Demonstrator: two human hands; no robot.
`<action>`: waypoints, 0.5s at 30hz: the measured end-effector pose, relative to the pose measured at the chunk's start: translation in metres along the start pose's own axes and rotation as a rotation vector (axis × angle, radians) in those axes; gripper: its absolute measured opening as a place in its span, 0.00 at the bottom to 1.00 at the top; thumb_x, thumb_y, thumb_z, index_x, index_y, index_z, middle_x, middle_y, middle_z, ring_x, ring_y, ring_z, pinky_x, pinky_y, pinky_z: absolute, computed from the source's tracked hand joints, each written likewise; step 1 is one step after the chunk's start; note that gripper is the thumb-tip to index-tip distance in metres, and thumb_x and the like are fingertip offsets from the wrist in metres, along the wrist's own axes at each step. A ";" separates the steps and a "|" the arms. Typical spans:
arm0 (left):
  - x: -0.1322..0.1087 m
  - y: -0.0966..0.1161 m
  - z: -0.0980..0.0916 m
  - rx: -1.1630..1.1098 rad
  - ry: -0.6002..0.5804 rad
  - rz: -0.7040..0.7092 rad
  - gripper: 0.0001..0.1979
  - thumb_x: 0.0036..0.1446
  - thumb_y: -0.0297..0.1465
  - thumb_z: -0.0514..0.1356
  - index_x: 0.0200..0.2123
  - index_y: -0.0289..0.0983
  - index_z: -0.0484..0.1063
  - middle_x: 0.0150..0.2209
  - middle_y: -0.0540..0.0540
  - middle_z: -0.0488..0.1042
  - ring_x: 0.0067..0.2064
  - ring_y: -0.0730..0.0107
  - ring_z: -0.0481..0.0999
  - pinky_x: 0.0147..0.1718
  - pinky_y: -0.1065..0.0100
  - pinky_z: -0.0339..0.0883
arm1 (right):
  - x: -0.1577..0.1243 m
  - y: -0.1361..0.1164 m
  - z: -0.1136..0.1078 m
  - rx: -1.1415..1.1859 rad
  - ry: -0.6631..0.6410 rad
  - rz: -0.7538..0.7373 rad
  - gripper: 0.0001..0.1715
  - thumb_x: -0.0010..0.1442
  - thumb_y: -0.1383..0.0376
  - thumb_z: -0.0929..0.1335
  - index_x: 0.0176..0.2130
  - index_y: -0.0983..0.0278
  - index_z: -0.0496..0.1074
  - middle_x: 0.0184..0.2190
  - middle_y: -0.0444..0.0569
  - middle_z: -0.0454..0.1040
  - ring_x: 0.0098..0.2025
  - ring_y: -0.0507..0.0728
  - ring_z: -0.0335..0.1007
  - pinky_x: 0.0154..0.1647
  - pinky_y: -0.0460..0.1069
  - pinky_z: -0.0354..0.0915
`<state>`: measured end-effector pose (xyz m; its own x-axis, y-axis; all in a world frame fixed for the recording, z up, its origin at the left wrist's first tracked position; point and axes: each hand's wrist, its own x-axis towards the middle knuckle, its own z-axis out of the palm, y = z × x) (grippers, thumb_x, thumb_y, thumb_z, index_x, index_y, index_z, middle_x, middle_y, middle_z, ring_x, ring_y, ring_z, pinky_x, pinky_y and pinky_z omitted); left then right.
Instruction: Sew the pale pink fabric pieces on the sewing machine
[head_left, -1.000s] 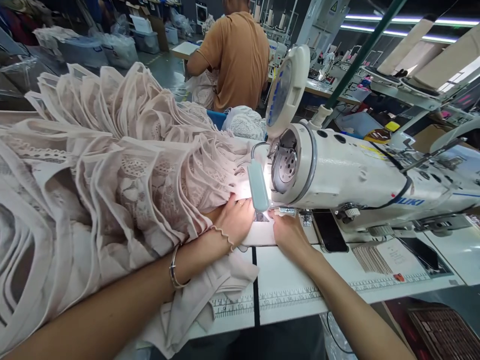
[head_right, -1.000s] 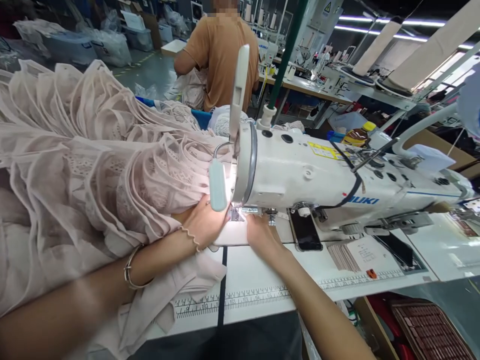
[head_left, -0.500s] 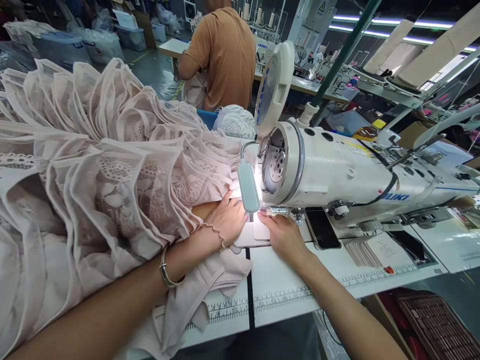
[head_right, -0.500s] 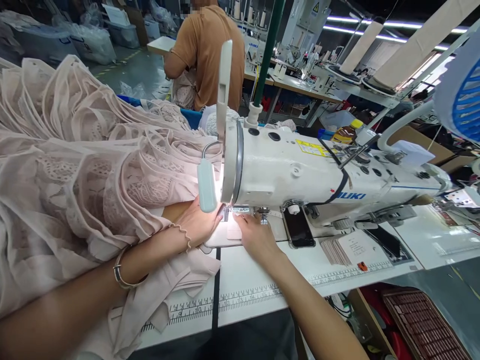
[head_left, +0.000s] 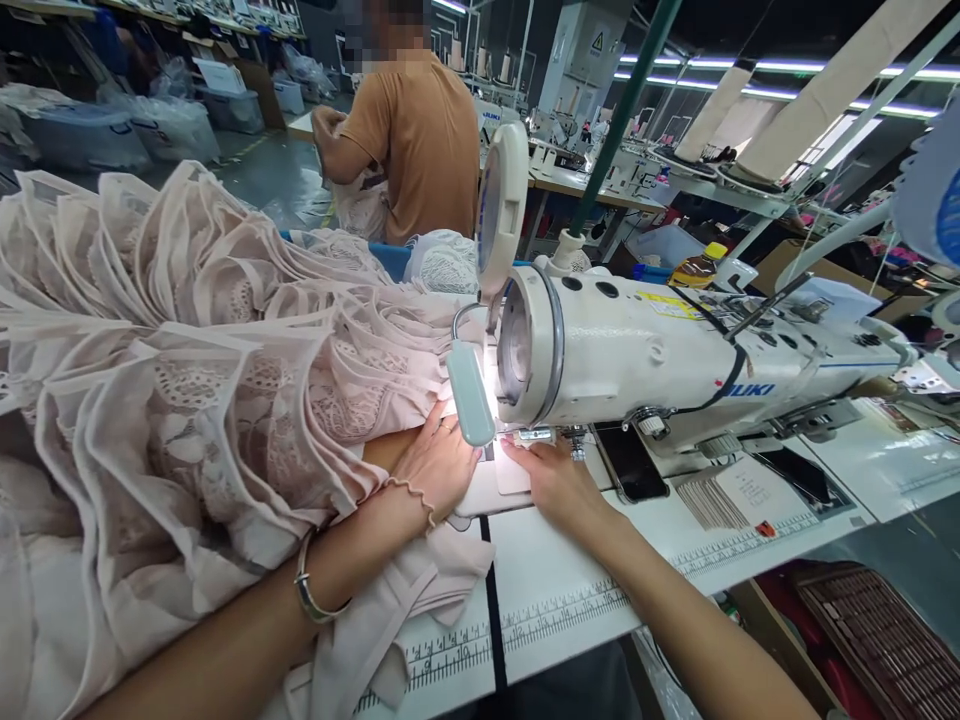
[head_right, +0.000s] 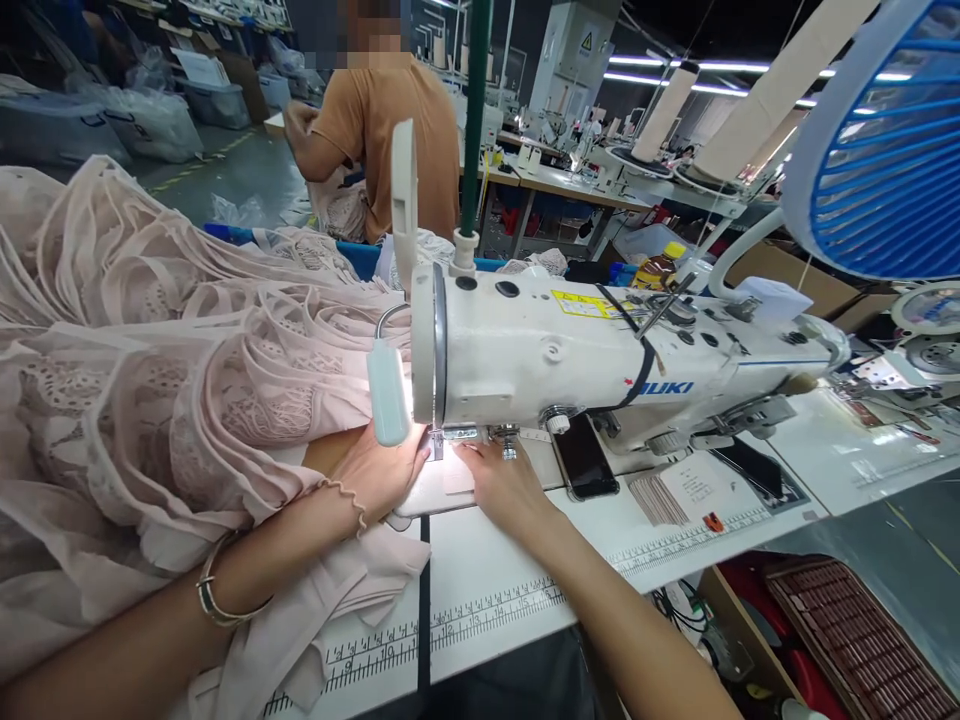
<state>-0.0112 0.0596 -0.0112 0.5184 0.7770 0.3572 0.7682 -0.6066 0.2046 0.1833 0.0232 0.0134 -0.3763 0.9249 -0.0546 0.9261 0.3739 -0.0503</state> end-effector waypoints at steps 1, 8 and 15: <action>0.000 0.000 0.001 0.001 0.012 0.010 0.11 0.59 0.23 0.52 0.42 0.36 0.70 0.42 0.42 0.76 0.53 0.56 0.72 0.59 0.51 0.60 | 0.000 -0.001 -0.002 -0.005 -0.019 0.004 0.38 0.56 0.80 0.56 0.62 0.60 0.65 0.48 0.54 0.76 0.55 0.62 0.66 0.57 0.57 0.61; -0.003 0.000 0.002 0.003 0.054 0.004 0.11 0.59 0.24 0.51 0.42 0.38 0.69 0.41 0.43 0.76 0.51 0.55 0.73 0.55 0.51 0.64 | 0.000 -0.003 -0.002 0.003 -0.076 0.005 0.35 0.61 0.78 0.55 0.64 0.62 0.62 0.49 0.57 0.74 0.54 0.62 0.67 0.60 0.59 0.56; -0.003 0.000 0.004 -0.003 0.042 -0.033 0.10 0.59 0.26 0.52 0.43 0.39 0.69 0.41 0.42 0.75 0.50 0.54 0.73 0.50 0.51 0.67 | 0.000 -0.007 -0.009 -0.020 -0.122 0.029 0.34 0.63 0.76 0.54 0.64 0.61 0.61 0.48 0.57 0.74 0.52 0.62 0.68 0.60 0.60 0.56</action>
<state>-0.0108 0.0580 -0.0157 0.4763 0.7889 0.3882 0.7838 -0.5811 0.2192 0.1771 0.0211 0.0230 -0.3485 0.9204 -0.1769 0.9366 0.3495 -0.0266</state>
